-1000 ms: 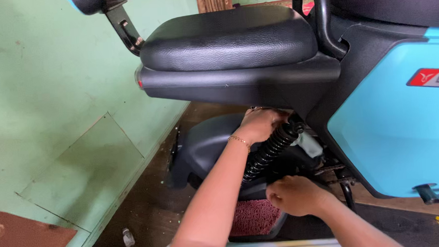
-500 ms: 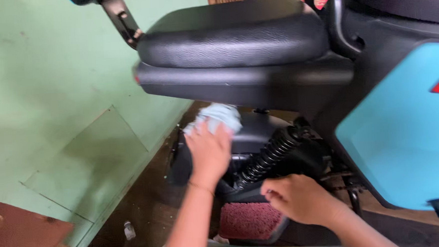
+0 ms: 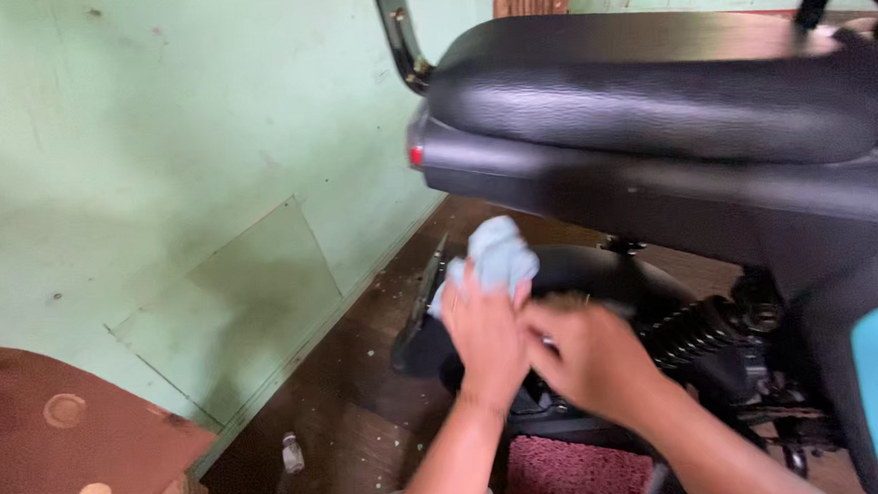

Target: The person wipes the body of a light blue scooter with a cloth, cleaning the footrest, side panels, seat, and rear wheel area.

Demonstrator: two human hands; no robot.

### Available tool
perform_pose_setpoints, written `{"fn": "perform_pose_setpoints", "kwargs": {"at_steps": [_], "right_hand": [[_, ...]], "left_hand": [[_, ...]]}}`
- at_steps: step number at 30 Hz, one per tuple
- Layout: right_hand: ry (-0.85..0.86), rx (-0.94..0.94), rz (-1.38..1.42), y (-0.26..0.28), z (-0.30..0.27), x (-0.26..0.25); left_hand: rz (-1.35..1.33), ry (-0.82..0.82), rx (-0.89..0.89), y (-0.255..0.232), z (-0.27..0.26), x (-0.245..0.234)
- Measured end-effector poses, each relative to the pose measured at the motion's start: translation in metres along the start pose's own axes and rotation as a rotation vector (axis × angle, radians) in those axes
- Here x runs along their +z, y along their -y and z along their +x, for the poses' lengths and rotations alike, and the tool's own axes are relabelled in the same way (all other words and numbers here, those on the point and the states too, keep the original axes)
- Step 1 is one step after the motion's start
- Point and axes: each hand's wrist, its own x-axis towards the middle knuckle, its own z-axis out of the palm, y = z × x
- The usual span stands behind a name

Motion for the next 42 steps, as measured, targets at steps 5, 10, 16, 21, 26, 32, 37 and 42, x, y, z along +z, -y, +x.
{"fn": "perform_pose_setpoints", "kwargs": {"at_steps": [5, 10, 16, 21, 26, 32, 37, 42], "right_hand": [[-0.027, 0.275, -0.22, -0.017, 0.073, 0.026], [0.151, 0.456, -0.249, -0.033, 0.105, 0.051], [0.198, 0.352, -0.365, -0.033, 0.097, 0.071], [0.283, 0.353, -0.419, -0.028, 0.106, 0.071], [0.338, 0.461, -0.496, -0.009, 0.119, 0.077], [0.371, 0.501, -0.544, -0.004, 0.128, 0.082], [0.38, 0.451, -0.574, -0.007, 0.128, 0.082], [0.309, 0.388, -0.57, -0.012, 0.124, 0.088]], "left_hand": [[-0.027, 0.141, 0.011, 0.006, 0.04, -0.011], [-0.035, 0.002, 0.015, 0.036, -0.041, -0.035], [-0.147, 0.37, -0.404, 0.148, -0.098, -0.064], [-0.58, 0.044, -0.428, 0.195, -0.063, -0.099], [-0.778, 0.381, -0.09, 0.186, 0.02, 0.0], [-1.212, 0.683, -0.373, 0.205, 0.096, 0.097], [-0.894, 0.734, -0.452, 0.219, 0.062, 0.057], [-0.841, 0.611, -0.312, 0.205, -0.021, -0.043]]}}
